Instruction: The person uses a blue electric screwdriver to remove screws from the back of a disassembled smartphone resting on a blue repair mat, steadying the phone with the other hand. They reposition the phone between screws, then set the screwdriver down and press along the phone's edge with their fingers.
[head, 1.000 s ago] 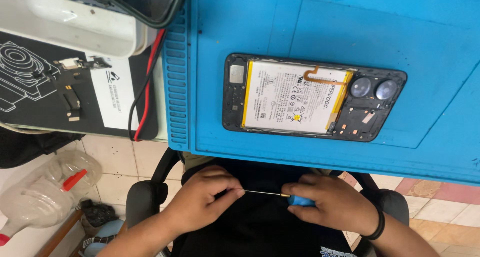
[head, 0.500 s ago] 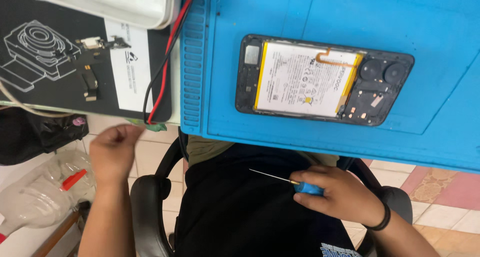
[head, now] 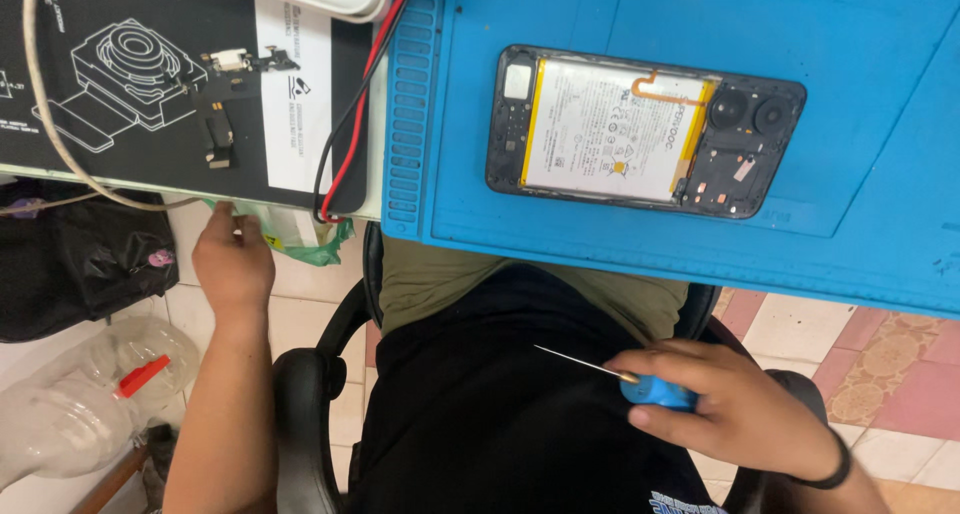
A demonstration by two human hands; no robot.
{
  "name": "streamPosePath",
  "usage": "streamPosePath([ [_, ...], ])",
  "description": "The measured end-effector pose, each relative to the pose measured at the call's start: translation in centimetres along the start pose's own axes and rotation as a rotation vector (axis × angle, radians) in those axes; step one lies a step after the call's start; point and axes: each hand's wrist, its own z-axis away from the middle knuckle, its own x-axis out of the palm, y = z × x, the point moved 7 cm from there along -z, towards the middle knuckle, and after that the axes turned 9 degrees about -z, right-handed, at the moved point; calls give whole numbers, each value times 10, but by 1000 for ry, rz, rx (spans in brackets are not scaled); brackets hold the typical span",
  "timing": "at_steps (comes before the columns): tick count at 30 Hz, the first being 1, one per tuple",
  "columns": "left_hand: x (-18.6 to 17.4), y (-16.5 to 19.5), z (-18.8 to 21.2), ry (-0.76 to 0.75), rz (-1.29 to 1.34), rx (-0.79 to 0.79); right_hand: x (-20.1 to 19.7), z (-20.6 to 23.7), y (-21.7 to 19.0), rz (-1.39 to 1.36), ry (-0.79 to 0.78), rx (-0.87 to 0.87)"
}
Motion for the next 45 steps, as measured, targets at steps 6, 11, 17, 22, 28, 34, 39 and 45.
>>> streamPosePath([
  [6,0,-25,6,-25,-67,-97,-13,10,-15,-24,-13,-107],
  [11,17,-32,18,-273,-20,-26,-2,-7,-2,18,-34,1],
  [17,-2,56,84,-721,165,736,21,-30,13,-5,-88,57],
  [22,-52,149,96,-139,282,1211,39,-35,20,8,-79,-10],
  [28,-27,168,75,48,104,1318,39,-30,33,-39,-50,71],
  [34,-25,159,69,34,82,1366,43,-31,37,-69,-51,32],
  [39,-26,158,62,-17,131,1310,42,-32,38,-88,-53,39],
  [45,-33,150,56,-52,285,1087,42,-33,38,-99,-55,73],
])
